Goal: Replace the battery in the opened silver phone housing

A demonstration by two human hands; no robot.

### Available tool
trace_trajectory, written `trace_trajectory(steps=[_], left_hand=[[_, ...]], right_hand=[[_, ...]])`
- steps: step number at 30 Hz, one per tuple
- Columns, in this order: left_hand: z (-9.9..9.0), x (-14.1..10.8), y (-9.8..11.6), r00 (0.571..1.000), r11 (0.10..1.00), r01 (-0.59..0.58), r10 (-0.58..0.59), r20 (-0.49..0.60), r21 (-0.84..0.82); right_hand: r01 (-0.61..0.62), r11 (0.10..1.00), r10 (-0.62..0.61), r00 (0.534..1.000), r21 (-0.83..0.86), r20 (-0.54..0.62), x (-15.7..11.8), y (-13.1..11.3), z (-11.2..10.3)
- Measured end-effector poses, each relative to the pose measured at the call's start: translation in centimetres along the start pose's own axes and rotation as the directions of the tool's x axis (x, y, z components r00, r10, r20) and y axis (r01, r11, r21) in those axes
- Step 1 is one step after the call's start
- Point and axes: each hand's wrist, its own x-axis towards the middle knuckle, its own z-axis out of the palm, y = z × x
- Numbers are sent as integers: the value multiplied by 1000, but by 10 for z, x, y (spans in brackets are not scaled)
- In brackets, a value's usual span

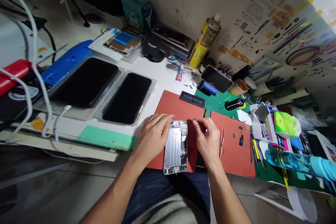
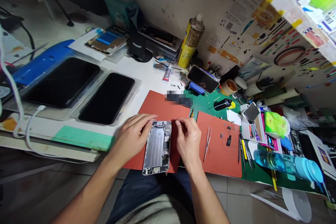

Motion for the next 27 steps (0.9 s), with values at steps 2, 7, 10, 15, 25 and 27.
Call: trace_trajectory(steps=[2,7,10,15,25,27], left_hand=[[-1,0,0,1000,1000,0,0,-2,-7],[-4,2,0,1000,1000,4,-4,-12,-17],[-4,4,-1,1000,1000,4,-4,-5,-13],[-4,4,0,1000,1000,6,-6,-21,6],[-6,0,3,998,999,34,-34,-45,-7],[-5,0,2,999,999,29,-29,-38,-20]], right_hand=[[-52,999,51,998,-10,-36,-9,5,-12],[-167,970,145,980,-176,-133,-35,27,-45],[-198,944,160,974,-264,-159,-50,36,-61],[-254,867,187,963,-429,-193,-68,45,-77],[-225,789,145,972,-572,-182,-79,56,-77],[-225,800,113,967,-557,-228,-82,50,-86]])
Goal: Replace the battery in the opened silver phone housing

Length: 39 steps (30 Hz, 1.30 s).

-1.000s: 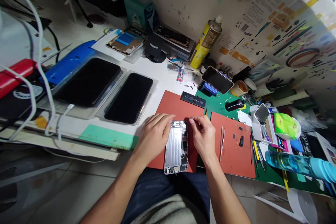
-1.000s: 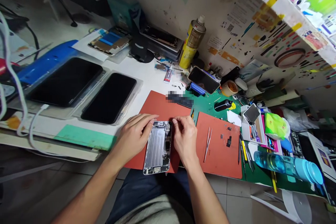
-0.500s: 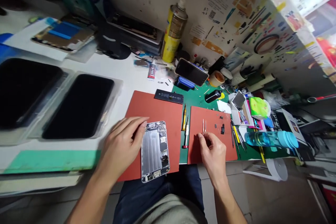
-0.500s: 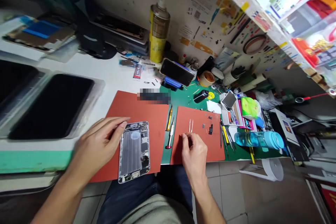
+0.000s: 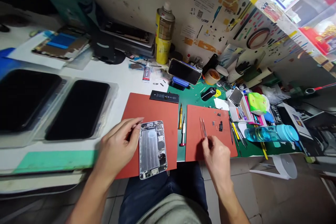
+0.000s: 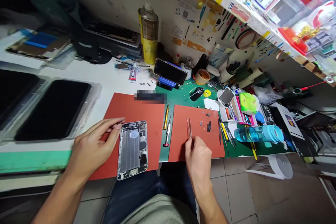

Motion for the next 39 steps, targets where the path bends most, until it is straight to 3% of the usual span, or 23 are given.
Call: trace_trajectory(steps=[4,9,14,16,18,20,22,24,28,39], left_hand=[[1,1,1,1000,1000,-5,5,27,-15],[2,1,0,999,1000,-27,27,48,-8],[-1,0,1,996,998,-57,58,67,-27],[-2,1,2,994,997,-70,72,79,-37],[-2,2,4,992,995,-82,86,90,-49],[-2,3,4,990,994,-93,99,97,-61],[-2,3,5,990,993,-100,106,95,-66],[-2,4,5,990,992,-104,110,89,-65],[-2,3,6,989,992,-111,116,90,-60],[-3,3,5,985,991,-119,125,120,-56]], right_hand=[[16,985,26,970,171,-242,7,-1,-22],[-11,912,107,971,410,-213,42,-6,-7],[-49,868,144,977,494,-156,69,-8,15],[-107,762,214,973,639,-92,71,-15,15],[-172,542,239,970,823,45,68,-30,14],[-227,338,166,970,914,179,61,-52,17],[-294,255,124,955,921,271,51,-75,25],[-355,241,134,934,903,331,42,-96,35],[-392,239,221,913,889,343,30,-122,51],[-381,251,307,903,890,300,27,-136,64]])
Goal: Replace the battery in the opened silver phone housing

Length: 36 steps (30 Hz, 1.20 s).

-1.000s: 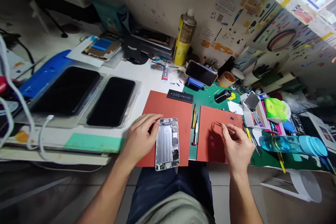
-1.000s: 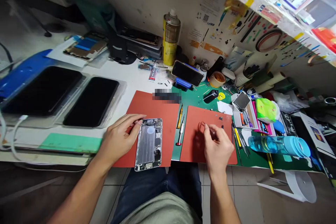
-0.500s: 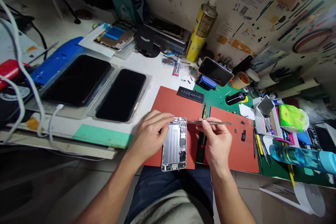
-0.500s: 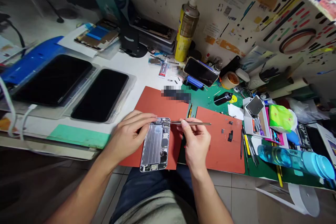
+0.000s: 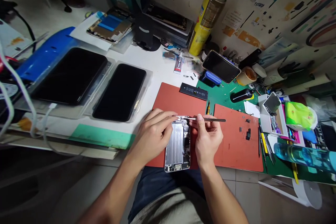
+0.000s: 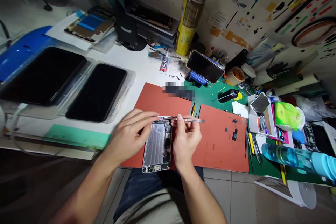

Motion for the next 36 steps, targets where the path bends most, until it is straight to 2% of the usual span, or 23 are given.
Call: trace_trajectory(steps=[8,11,13,15,17,20,24,30,36], left_hand=[[0,0,0,1000,1000,-5,5,5,7],[0,0,1,1000,1000,-9,9,-24,0],[1,0,1,999,1000,-8,8,-34,-1],[1,1,2,999,1000,-6,6,-41,1],[1,1,2,999,1000,-6,7,-50,16],[2,1,1,998,999,-14,17,-58,48],[2,1,0,997,999,-35,38,-71,40],[4,0,-2,995,996,-80,82,-48,33],[5,-2,-4,993,993,-120,120,-4,16]], right_hand=[[39,999,-39,999,-9,-3,-1,5,0],[182,981,-179,983,-73,49,-2,6,-8],[340,932,-326,938,-128,120,-2,7,-16],[477,863,-440,872,-167,213,-1,9,-24],[564,801,-501,815,-201,289,2,11,-30],[645,721,-560,758,-254,333,5,15,-33],[680,683,-586,728,-267,357,5,14,-33],[631,713,-556,774,-305,304,1,5,-40],[684,659,-569,725,-311,388,8,5,-57]])
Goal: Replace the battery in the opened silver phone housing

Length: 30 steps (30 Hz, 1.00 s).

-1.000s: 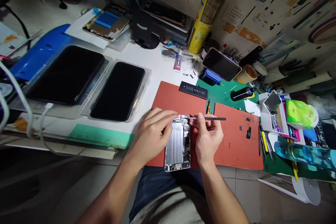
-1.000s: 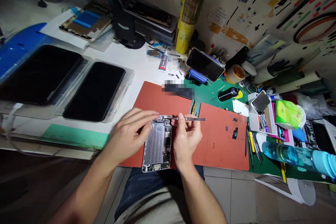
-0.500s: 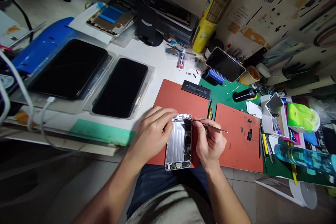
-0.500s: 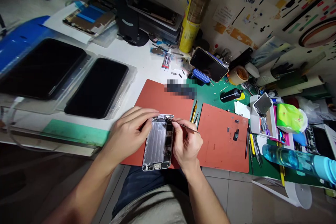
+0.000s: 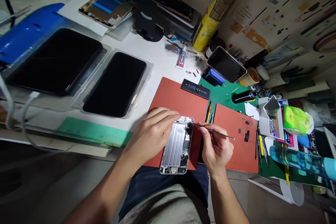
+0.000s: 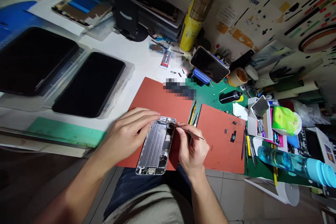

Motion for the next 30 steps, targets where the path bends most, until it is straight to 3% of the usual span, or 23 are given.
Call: trace_trajectory(steps=[5,12,30], left_hand=[[0,-1,0,1000,1000,-16,16,10,5],[0,0,1,1000,1000,-9,9,-5,-11],[0,1,2,1000,1000,-3,4,15,-26]], right_hand=[[55,994,-63,994,93,86,14,12,-7],[-52,947,26,996,317,87,18,21,0],[-54,961,31,995,273,90,16,19,2]])
